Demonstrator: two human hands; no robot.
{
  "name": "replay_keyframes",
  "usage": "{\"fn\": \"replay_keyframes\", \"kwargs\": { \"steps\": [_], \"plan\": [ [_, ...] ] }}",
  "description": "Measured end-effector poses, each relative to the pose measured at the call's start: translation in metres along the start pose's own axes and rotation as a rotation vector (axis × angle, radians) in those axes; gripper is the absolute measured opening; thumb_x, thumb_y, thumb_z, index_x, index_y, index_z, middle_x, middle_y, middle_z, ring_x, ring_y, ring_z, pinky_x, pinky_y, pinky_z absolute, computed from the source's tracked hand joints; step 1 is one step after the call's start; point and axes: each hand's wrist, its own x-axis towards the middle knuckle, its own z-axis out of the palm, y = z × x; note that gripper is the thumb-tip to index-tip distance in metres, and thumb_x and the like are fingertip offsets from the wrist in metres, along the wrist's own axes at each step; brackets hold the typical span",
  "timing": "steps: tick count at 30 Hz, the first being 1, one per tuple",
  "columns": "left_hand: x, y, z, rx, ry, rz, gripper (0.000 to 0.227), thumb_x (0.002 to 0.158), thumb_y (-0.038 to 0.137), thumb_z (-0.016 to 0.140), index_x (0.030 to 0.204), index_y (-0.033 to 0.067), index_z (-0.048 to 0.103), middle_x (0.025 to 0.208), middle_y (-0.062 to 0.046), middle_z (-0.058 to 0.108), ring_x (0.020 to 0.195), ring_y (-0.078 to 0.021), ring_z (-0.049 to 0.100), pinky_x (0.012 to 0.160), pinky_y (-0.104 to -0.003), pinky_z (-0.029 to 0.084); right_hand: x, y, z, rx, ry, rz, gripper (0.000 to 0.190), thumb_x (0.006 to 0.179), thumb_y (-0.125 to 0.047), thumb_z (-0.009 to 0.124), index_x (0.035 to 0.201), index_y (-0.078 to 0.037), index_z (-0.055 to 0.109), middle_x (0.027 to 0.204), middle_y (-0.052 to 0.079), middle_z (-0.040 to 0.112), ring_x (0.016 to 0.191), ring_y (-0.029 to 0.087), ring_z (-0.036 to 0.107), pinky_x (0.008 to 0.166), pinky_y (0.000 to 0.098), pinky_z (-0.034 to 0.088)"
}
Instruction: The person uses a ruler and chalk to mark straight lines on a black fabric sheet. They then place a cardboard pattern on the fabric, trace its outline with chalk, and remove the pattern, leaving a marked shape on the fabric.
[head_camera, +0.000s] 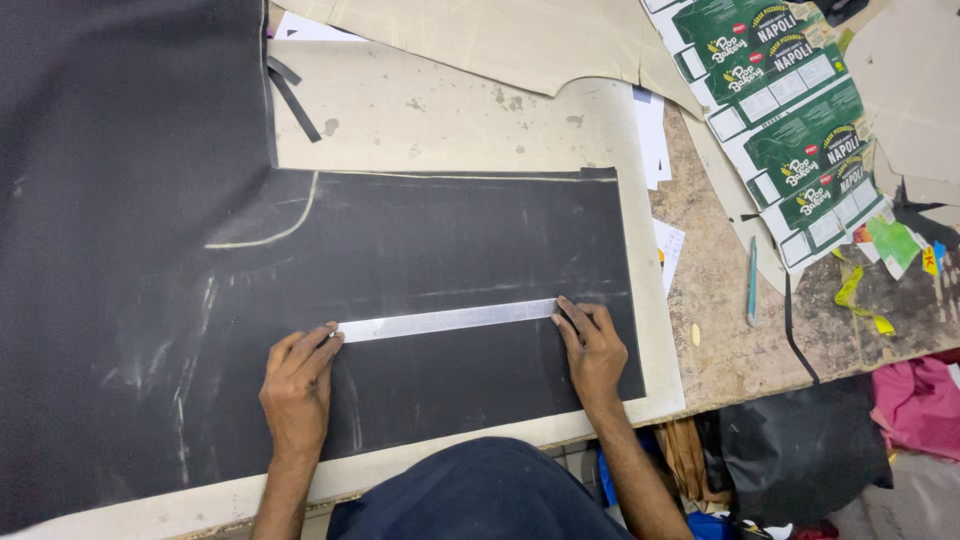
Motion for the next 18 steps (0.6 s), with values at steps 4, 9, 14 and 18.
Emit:
{"fn": "replay_keyframes", "kwargs": {
  "steps": [4,9,14,18],
  "plan": [
    [0.0011,0.0023,-0.0010,-0.031,0.022,0.005,0.023,0.087,0.003,0.075,0.107,0.0128,0.080,0.119,0.001,0.076,0.116,-0.0252,0.067,0.096,-0.036,0.059,0.0009,-0.0006,-0.0015,0.007,-0.016,-0.002,0.029,0.089,-0.020,0.079,0.118,-0.015,0.077,0.101,0.001,0.069,0.065,0.009,0.064,0.052,0.0228,0.054],
    [0.0012,0.0038,-0.0006,-0.050,0.051,-0.003,0.023,0.086,0.002,0.075,0.107,0.0117,0.079,0.119,0.000,0.076,0.116,-0.0259,0.067,0.095,-0.037,0.059,0.0013,-0.0041,-0.0036,-0.005,-0.023,-0.015,0.030,0.090,-0.019,0.079,0.120,-0.016,0.076,0.101,0.001,0.069,0.063,0.009,0.063,0.053,0.0239,0.055],
    [0.0018,0.0047,0.0011,-0.084,0.060,-0.027,0.023,0.086,0.001,0.074,0.106,0.0109,0.079,0.120,0.000,0.075,0.117,-0.0258,0.067,0.093,-0.035,0.059,0.0012,-0.0060,-0.0057,-0.007,-0.007,-0.033,0.032,0.089,-0.019,0.080,0.121,-0.017,0.076,0.102,0.001,0.068,0.064,0.010,0.063,0.054,0.0246,0.054],
    [0.0012,0.0065,-0.0017,-0.137,0.073,-0.038,0.023,0.085,-0.001,0.074,0.105,0.0097,0.080,0.117,0.000,0.076,0.114,-0.0250,0.067,0.091,-0.035,0.059,0.0000,-0.0059,-0.0059,-0.021,0.011,-0.061,0.032,0.089,-0.020,0.080,0.121,-0.018,0.076,0.102,0.001,0.068,0.066,0.010,0.062,0.056,0.0260,0.054]
  ]
}}
